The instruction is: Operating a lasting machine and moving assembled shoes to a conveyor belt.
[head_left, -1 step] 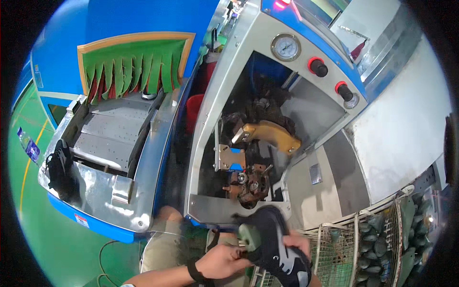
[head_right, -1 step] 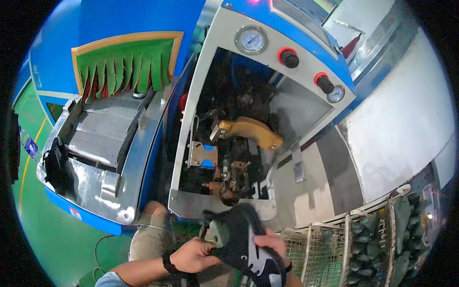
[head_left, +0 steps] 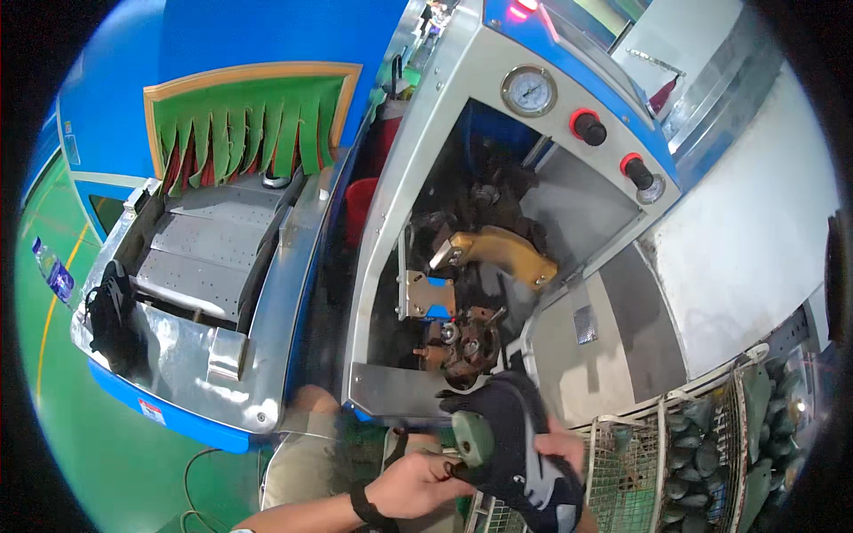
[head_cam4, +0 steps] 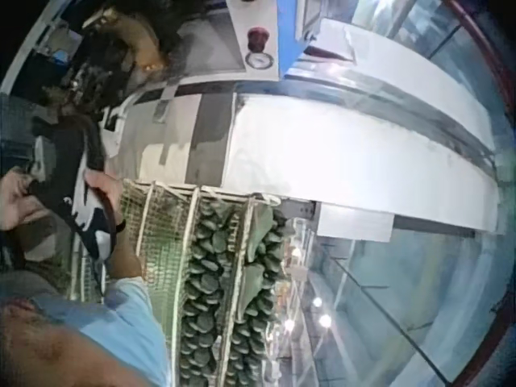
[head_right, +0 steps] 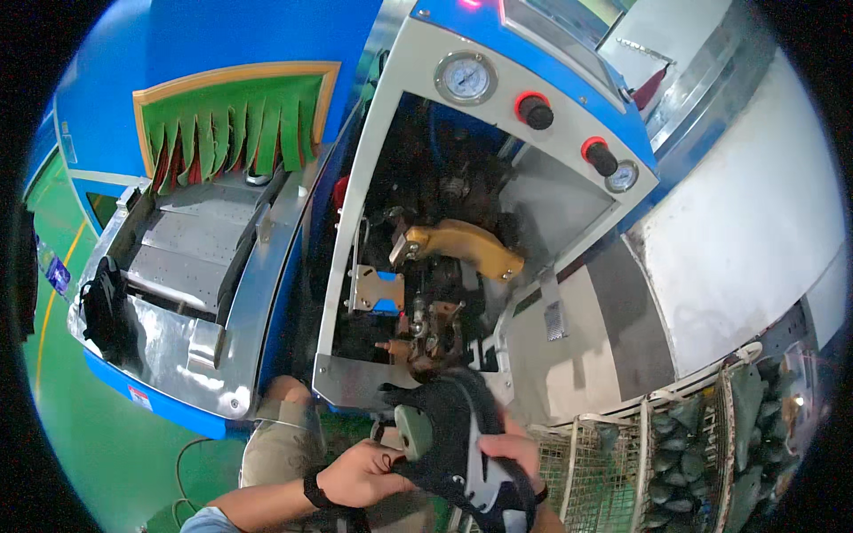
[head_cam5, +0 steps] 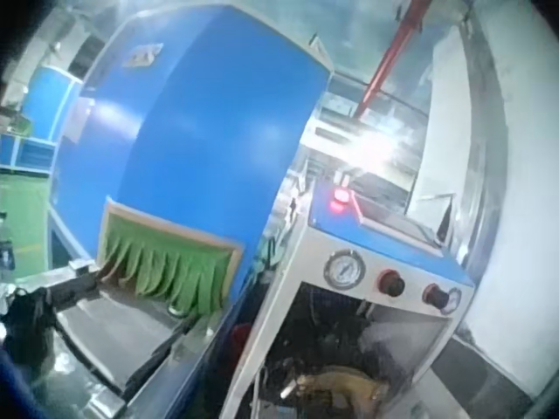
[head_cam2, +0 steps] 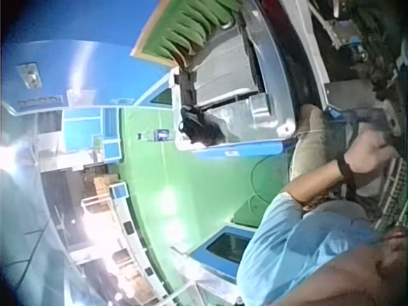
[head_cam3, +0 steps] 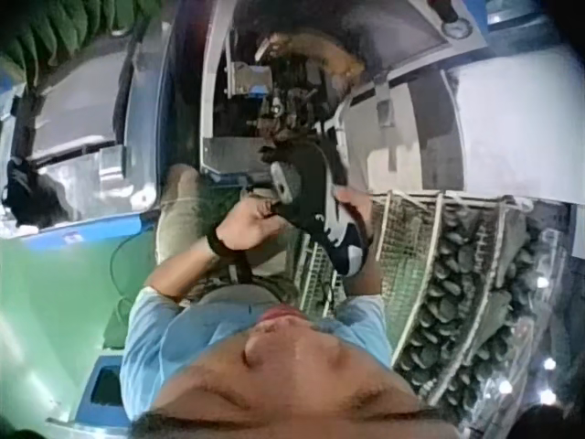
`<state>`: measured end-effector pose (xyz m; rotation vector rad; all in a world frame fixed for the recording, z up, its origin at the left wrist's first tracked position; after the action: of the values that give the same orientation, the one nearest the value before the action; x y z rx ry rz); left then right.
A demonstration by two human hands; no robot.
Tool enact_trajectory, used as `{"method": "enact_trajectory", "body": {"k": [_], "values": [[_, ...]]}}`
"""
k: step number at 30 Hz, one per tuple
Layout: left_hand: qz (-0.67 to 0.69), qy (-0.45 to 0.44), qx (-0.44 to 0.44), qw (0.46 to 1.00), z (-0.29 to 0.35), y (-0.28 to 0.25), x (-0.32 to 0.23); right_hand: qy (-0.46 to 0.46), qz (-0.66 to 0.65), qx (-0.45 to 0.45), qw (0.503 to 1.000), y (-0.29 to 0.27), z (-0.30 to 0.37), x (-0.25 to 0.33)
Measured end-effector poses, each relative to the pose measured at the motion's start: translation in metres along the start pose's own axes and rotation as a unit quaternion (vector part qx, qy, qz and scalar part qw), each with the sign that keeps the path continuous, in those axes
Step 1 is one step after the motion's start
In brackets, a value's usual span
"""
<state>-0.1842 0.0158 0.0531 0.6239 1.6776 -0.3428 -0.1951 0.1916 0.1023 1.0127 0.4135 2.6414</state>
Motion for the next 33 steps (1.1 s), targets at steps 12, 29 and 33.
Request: {"method": "enact_trajectory", "body": {"k": [12, 29, 33], "values": [[0.352, -0.076, 0.047, 0.932, -0.007, 0.005, -0.027, -0.409, 0.309, 0.005, 0.859, 0.083, 0.066, 0.144], [0.49, -0.099, -0.165, 0.851, -0.069, -0.046, 0.046, -0.374, 0.706, -0.233, 0.554, 0.121, -0.062, 0.188], [0.433, -0.109, -0.158, 0.881, -0.07, -0.047, 0.047, -0.37, 0.652, -0.291, 0.595, 0.113, -0.055, 0.176]]}}
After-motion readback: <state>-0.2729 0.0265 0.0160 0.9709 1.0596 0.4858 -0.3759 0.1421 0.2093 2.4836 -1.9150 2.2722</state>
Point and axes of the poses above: each hand's wrist, its own z-axis away from the middle knuckle, its own y-axis out of the palm, x = y × z, the point moved 7 cm from there along -z, towards the middle knuckle, and after that the axes turned 8 degrees about y, right-handed, at the moved point
